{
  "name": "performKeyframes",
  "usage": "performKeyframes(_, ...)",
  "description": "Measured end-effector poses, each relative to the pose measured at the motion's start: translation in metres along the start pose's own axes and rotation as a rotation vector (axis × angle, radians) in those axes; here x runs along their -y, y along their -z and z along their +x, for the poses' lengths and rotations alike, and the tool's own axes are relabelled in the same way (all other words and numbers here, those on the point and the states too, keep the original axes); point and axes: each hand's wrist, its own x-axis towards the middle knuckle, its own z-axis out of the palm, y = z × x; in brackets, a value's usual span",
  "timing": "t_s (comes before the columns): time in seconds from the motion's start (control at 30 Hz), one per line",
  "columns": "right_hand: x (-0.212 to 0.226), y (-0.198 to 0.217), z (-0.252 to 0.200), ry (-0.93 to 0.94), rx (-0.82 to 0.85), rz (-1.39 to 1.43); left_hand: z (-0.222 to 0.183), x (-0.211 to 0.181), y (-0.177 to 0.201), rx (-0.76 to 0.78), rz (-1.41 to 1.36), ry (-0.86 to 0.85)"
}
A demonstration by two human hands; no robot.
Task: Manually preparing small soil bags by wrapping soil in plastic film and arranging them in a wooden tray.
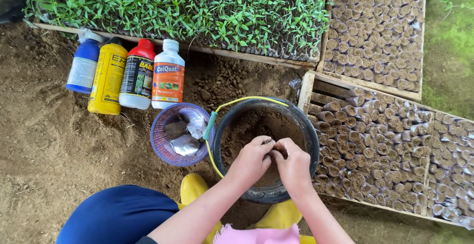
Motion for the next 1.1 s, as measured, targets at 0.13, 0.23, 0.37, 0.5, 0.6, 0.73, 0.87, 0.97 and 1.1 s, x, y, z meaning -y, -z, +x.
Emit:
performKeyframes(0.13, 0.003, 0.0, 0.0, 0.165, -0.06, 0.018, 0.004, 0.006, -0.004, -0.029, -0.016, -0.026)
performKeyframes(0.23, -0.008, -0.007, 0.003, 0.188, -0.078, 0.019, 0.005, 0.008, -0.006, -0.046, -0.013, -0.039)
performKeyframes(0.37, 0.005, 0.001, 0.005, 0.063, -0.077, 0.051, 0.003, -0.003, -0.002, -0.032, -0.12, 0.005)
performKeyframes(0.5, 0.002, -0.002, 0.007, -0.16, -0.082, 0.039, 0.0, -0.014, 0.001, -0.019, -0.133, -0.004)
performKeyframes(0.6, -0.001, -0.006, 0.01, -0.2, -0.105, 0.017, -0.003, -0.015, -0.002, -0.013, -0.096, -0.023)
performKeyframes(0.73, 0.003, -0.011, 0.01, -0.192, -0.089, -0.011, -0.003, 0.0, -0.01, -0.055, 0.05, -0.124)
performKeyframes(0.87, 0.005, -0.009, 0.018, -0.169, -0.061, -0.058, 0.001, 0.01, -0.011, -0.089, 0.129, -0.195)
performKeyframes(0.97, -0.002, -0.004, 0.029, -0.388, 0.113, 0.08, 0.004, 0.014, -0.006, -0.097, 0.184, -0.196)
performKeyframes(1.1, -0.038, -0.012, 0.038, -0.361, 0.159, 0.287, 0.005, 0.018, 0.002, -0.089, 0.175, -0.173)
